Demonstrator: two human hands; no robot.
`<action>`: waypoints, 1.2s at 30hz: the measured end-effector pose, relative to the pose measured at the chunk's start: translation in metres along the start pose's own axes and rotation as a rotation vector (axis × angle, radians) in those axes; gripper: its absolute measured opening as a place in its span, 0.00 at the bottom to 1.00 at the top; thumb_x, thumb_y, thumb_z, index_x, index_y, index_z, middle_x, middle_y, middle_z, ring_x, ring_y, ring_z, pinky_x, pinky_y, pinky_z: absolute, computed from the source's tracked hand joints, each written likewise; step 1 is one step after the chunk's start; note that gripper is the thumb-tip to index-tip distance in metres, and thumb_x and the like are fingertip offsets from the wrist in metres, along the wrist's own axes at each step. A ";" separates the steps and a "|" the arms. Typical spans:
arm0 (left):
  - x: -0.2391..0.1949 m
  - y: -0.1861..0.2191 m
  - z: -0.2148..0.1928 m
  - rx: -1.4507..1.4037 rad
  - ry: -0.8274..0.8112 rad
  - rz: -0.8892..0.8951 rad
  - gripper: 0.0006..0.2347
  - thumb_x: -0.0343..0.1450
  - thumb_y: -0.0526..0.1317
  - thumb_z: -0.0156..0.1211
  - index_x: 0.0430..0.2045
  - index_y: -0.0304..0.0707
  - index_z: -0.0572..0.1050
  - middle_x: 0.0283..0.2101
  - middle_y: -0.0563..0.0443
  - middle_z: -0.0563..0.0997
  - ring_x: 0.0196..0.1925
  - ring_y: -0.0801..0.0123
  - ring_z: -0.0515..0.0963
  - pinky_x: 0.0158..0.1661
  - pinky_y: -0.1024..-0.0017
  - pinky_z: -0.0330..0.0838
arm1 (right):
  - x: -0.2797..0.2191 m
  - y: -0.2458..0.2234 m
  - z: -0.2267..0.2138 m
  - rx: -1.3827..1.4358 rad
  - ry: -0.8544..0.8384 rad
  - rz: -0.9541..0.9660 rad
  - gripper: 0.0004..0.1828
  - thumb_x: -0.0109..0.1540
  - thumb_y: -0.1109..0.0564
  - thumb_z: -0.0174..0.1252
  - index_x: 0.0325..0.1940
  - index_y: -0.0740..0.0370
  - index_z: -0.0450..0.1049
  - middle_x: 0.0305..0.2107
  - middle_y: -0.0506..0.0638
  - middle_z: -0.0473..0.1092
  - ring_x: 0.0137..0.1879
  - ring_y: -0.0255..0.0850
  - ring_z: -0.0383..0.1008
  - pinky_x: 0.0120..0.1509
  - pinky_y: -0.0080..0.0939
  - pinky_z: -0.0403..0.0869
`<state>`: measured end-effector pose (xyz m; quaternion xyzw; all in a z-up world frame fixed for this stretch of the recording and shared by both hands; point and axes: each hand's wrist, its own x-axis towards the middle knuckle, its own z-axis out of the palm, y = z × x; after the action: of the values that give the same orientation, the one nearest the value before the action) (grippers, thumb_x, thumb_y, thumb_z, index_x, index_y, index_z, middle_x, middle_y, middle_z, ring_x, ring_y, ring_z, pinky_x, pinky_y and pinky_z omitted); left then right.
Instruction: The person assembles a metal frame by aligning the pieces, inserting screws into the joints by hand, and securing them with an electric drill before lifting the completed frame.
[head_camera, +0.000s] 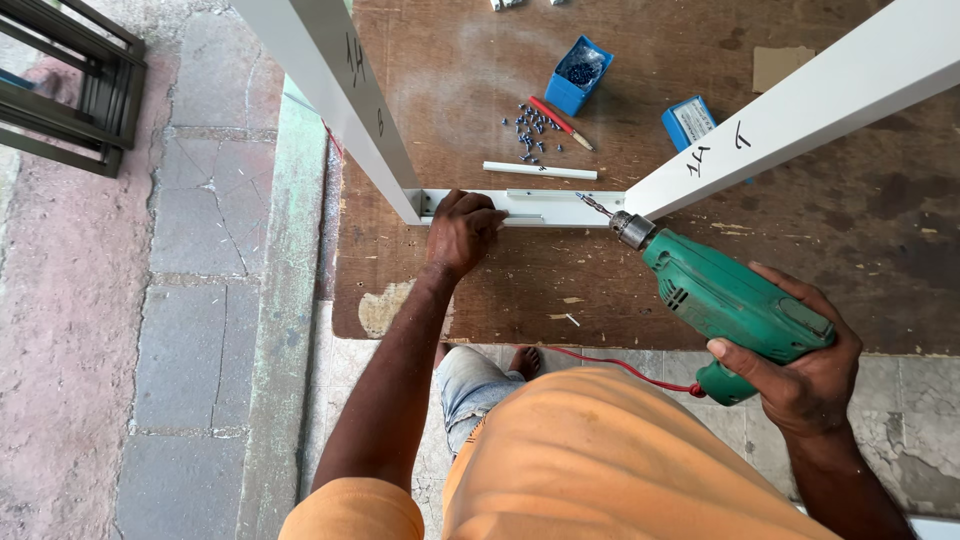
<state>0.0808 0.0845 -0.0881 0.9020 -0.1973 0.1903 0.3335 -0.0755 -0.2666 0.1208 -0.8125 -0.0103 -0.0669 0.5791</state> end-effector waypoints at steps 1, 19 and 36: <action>0.000 -0.003 0.003 -0.034 -0.003 -0.017 0.06 0.64 0.34 0.70 0.31 0.45 0.86 0.38 0.56 0.84 0.43 0.65 0.78 0.45 0.68 0.77 | 0.000 0.001 0.000 -0.004 0.001 0.001 0.39 0.53 0.60 0.70 0.68 0.72 0.69 0.51 0.60 0.76 0.55 0.42 0.79 0.62 0.41 0.77; -0.008 -0.021 0.018 -0.050 0.019 -0.059 0.06 0.65 0.31 0.67 0.26 0.49 0.84 0.37 0.58 0.86 0.42 0.67 0.81 0.45 0.68 0.79 | 0.012 -0.011 0.018 -0.146 -0.056 -0.002 0.38 0.53 0.61 0.69 0.67 0.73 0.70 0.49 0.61 0.77 0.53 0.43 0.80 0.59 0.42 0.78; -0.004 -0.029 0.001 -0.126 -0.109 -0.234 0.18 0.62 0.34 0.73 0.40 0.46 0.70 0.37 0.61 0.85 0.43 0.64 0.81 0.42 0.64 0.79 | 0.124 -0.046 0.103 -0.717 -0.480 0.046 0.43 0.42 0.51 0.77 0.61 0.56 0.74 0.46 0.58 0.79 0.51 0.47 0.81 0.58 0.47 0.76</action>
<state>0.0911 0.1053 -0.1057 0.9052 -0.1200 0.0881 0.3980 0.0534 -0.1617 0.1462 -0.9548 -0.1029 0.1377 0.2424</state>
